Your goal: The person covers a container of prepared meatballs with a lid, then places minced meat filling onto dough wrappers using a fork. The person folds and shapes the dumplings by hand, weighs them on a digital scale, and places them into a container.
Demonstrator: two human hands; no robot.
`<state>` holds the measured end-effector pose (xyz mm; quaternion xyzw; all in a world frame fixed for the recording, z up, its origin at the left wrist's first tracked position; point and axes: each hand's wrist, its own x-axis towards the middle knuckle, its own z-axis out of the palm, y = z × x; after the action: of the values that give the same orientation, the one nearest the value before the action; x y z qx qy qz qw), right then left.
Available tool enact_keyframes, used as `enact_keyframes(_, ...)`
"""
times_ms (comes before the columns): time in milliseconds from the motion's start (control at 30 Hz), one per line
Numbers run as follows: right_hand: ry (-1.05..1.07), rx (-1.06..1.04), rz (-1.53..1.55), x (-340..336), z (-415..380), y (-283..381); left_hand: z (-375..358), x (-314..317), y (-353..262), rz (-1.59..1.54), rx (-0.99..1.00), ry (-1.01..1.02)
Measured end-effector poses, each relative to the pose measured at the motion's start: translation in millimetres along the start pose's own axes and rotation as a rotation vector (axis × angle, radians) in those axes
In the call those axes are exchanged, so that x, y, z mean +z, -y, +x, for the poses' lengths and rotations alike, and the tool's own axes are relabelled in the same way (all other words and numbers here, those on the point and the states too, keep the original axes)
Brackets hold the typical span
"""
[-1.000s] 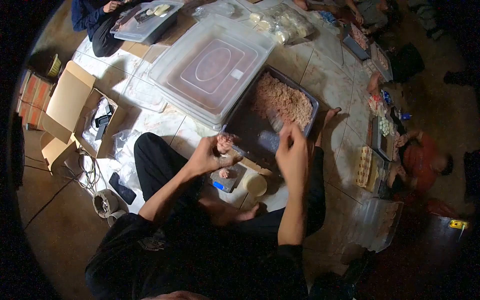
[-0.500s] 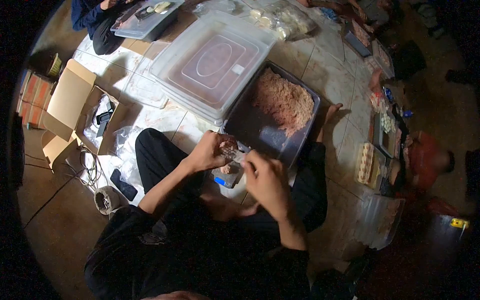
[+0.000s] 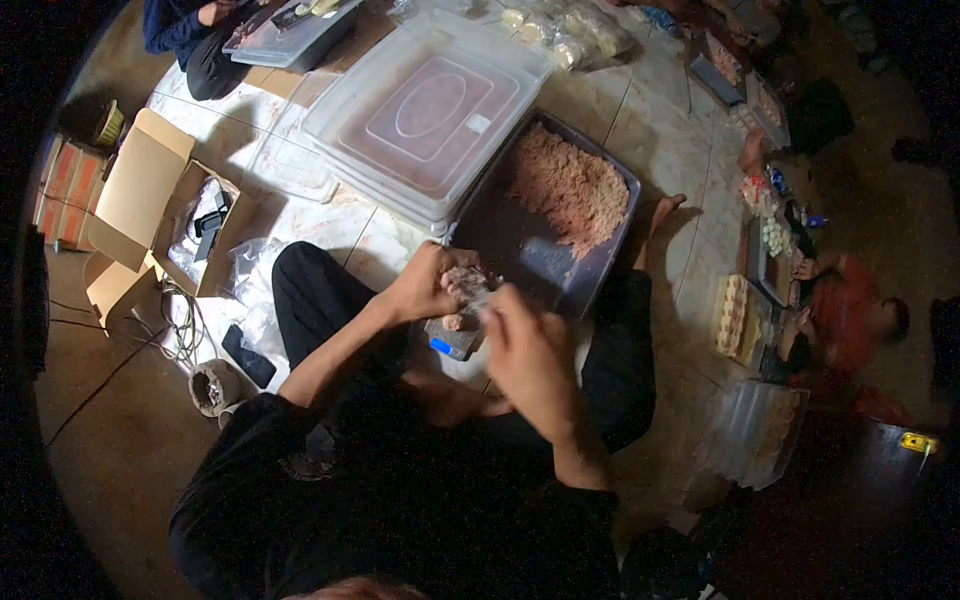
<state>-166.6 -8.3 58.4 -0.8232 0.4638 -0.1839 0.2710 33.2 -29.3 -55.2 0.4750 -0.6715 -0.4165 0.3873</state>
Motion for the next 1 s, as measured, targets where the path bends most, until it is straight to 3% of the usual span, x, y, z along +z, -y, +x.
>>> enact_keyframes(67,-0.17,-0.011,-0.016,-12,2,10,-2,-5,10,0.049,0.028,-0.057)
enact_keyframes(133,-0.003,-0.029,-0.057,2,4,-1,-5,3,20,0.073,0.131,-0.086)
enact_keyframes(167,0.065,-0.04,-0.073,10,9,-5,-7,4,23,-0.038,0.066,-0.088)
enact_keyframes(233,-0.049,0.199,-0.169,-2,27,-23,-8,-2,17,-0.261,-0.065,-0.113)
enact_keyframes(267,-0.223,0.16,-0.18,7,40,-56,-14,-11,19,-0.192,0.017,-0.095)
enact_keyframes(300,-0.239,0.159,-0.198,21,50,-91,-22,-19,16,-0.293,-0.018,-0.195)
enact_keyframes(333,-0.025,0.316,-0.314,30,61,-115,-33,-26,10,-0.394,-0.054,-0.29)
enact_keyframes(367,0.062,0.325,-0.252,46,66,-149,-40,-31,2,-0.491,-0.085,-0.384)
enact_keyframes(400,0.04,0.206,-0.299,82,77,-219,-40,-27,-9,-0.502,-0.056,-0.389)
enact_keyframes(433,0.054,0.212,-0.342,103,81,-244,-45,-22,-14,-0.331,0.002,-0.309)
enact_keyframes(500,0.085,0.208,-0.435,120,92,-267,-47,16,-5,-0.443,0.007,-0.301)
enact_keyframes(533,-0.152,0.117,-0.582,125,86,-243,-46,15,-18,-0.401,-0.079,-0.364)
enact_keyframes(567,-0.266,0.015,-0.42,120,79,-196,-48,13,-17,-0.377,-0.039,-0.402)
enact_keyframes(633,-0.121,-0.174,-0.216,136,44,-168,-51,-3,-6,-0.324,0.066,-0.486)
enact_keyframes(667,-0.033,-0.255,-0.107,145,26,-154,-69,-14,8,-0.204,-0.087,-0.553)
enact_keyframes(700,0.022,-0.196,-0.037,160,4,-127,-71,-18,22,-0.454,-0.12,-0.746)
enact_keyframes(767,0.164,-0.123,-0.072,184,-10,-121,-75,-24,20,-0.234,-0.234,-0.595)
enact_keyframes(833,0.285,-0.08,-0.07,218,-16,-137,-69,6,27,-0.249,-0.15,-0.497)
enact_keyframes(900,0.227,-0.224,-0.112,245,-18,-175,-63,14,21,-0.344,-0.161,-0.473)
enact_keyframes(967,0.372,-0.071,-0.108,218,4,-152,-67,-5,8,-0.408,-0.091,-0.588)
enact_keyframes(1000,0.258,-0.166,-0.065,156,26,-95,-71,-15,6,-0.426,-0.081,-0.662)
